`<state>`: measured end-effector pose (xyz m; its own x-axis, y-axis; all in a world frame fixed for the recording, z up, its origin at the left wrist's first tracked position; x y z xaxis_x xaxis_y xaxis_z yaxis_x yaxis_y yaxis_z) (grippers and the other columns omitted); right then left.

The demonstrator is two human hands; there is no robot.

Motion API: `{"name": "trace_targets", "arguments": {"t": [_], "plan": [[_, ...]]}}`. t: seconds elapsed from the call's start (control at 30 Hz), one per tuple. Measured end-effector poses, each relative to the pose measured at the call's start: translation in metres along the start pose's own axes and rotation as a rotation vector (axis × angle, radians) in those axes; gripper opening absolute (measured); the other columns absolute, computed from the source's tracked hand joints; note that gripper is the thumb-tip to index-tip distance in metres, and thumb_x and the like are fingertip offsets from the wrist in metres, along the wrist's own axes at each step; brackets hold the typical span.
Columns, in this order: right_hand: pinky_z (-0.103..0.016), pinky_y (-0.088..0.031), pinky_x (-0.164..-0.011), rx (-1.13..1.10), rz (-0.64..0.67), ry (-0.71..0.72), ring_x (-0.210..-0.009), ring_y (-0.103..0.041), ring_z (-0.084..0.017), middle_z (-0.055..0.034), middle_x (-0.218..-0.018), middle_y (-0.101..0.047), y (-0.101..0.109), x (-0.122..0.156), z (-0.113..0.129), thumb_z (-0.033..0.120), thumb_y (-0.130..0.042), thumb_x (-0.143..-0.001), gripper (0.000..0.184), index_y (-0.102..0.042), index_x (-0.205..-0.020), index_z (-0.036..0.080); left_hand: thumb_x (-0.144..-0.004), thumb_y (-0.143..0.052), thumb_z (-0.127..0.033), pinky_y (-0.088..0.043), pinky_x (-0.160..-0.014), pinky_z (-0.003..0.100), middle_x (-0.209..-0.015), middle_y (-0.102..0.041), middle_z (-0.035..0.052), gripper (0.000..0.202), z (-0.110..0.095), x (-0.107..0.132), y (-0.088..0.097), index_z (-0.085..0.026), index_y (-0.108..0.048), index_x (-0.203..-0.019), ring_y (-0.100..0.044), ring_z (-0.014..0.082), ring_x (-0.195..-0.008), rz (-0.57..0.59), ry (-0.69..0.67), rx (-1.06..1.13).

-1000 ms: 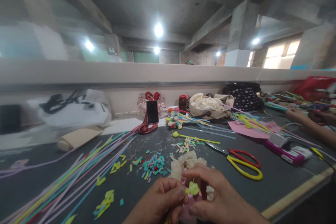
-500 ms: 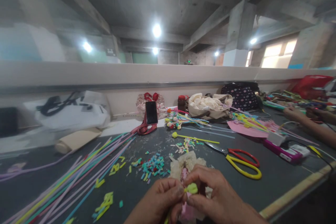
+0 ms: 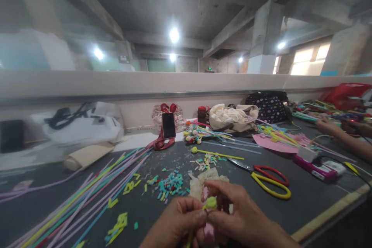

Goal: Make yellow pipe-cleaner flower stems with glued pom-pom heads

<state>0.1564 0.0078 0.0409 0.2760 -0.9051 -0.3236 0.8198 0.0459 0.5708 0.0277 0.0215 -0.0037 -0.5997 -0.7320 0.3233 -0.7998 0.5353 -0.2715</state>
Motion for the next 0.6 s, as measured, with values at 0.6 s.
{"name": "trace_targets", "arguments": {"t": [0.6], "plan": [[-0.014, -0.030, -0.036, -0.736, 0.116, -0.288, -0.038, -0.041, -0.005, 0.0059, -0.049, -0.048, -0.055, -0.014, 0.001, 0.038, -0.058, -0.072, 0.025, -0.062, -0.074, 0.014, -0.052, -0.068, -0.051, -0.036, -0.052, 0.023, -0.058, -0.054, 0.0015, 0.042, -0.004, -0.011, 0.017, -0.012, -0.062, -0.066, -0.048, 0.0119, -0.053, -0.210, -0.272, 0.167]]}}
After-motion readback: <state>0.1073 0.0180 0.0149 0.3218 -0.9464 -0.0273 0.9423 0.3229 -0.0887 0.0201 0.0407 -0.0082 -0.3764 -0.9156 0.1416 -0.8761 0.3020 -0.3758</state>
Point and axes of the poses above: each hand's wrist, its own x-axis away from the middle knuckle, its own y-axis out of the back of the hand, z = x × y, the point moved 5 cm from there along -x, towards the middle knuckle
